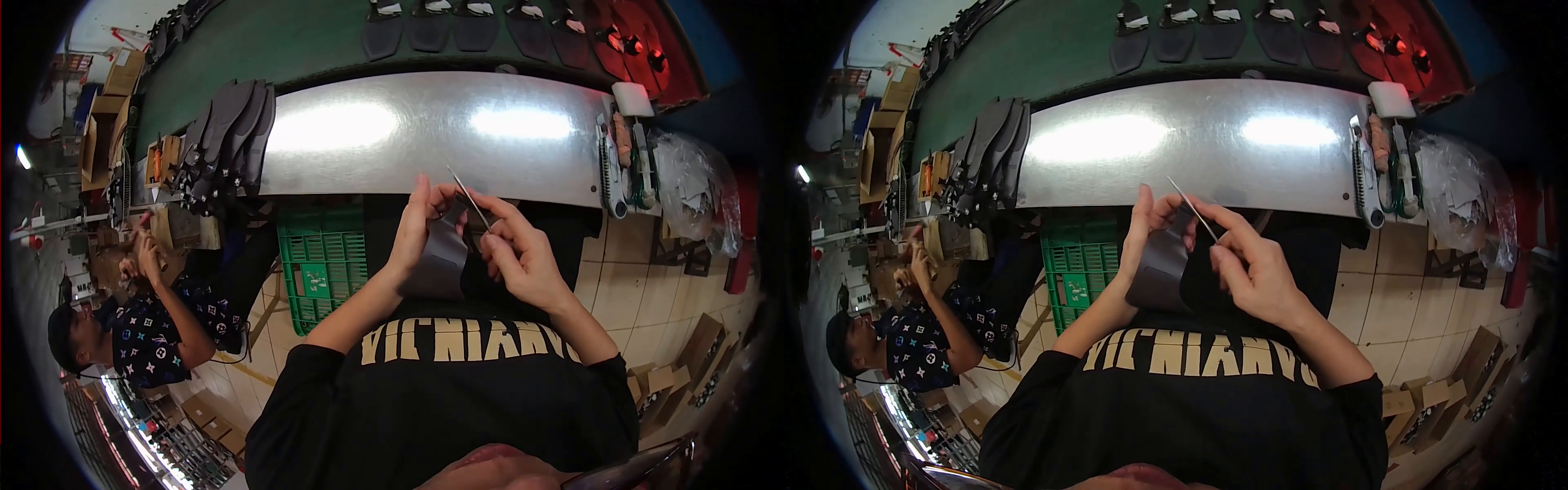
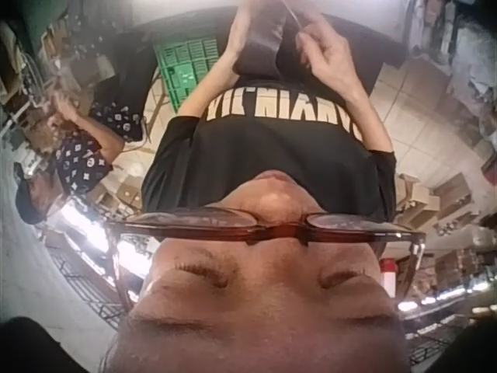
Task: The recorder is assembling or finishing shoe components at a workbench, involving writing on a card and trimming edges with a sharp tool.
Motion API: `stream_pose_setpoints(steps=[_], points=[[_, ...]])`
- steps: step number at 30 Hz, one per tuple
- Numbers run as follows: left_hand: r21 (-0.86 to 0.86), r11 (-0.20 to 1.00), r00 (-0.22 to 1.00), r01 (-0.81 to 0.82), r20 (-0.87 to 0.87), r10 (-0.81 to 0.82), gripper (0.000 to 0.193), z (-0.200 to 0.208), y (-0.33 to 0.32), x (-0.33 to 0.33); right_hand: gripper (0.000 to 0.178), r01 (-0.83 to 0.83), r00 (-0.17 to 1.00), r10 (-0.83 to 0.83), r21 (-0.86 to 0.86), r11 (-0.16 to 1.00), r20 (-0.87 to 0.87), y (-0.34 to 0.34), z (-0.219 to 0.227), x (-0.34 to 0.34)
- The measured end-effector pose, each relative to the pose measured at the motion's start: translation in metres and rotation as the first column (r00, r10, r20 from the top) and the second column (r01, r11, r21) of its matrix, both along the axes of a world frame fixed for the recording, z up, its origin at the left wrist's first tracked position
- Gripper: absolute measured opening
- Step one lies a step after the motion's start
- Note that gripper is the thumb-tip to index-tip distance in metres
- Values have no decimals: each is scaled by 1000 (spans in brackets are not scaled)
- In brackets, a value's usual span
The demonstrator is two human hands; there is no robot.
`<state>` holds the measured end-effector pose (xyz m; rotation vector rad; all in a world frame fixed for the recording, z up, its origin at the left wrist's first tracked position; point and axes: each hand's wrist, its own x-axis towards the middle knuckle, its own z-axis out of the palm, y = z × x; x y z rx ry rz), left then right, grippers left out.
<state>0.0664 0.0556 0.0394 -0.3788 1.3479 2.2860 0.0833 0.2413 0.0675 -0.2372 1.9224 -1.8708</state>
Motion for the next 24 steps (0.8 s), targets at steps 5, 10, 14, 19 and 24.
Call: stream_pose_setpoints(steps=[5,10,14,19,24], points=[[-145,983,987,113,132,-94,94,12,8,7,67,-93,995,93,-7,996,41,0,0,5],[-179,974,988,136,95,-120,102,12,7,13,62,-71,884,195,-291,954,424,2,7,11],[-241,959,988,148,0,-153,97,7,2,26,59,63,843,169,-407,911,510,-4,-7,29],[-198,978,995,70,-49,-81,84,1,2,41,55,125,846,91,-360,924,526,-8,-11,40],[-153,988,993,33,-110,-50,69,-3,3,50,49,156,845,83,-391,907,528,-5,-11,44]])
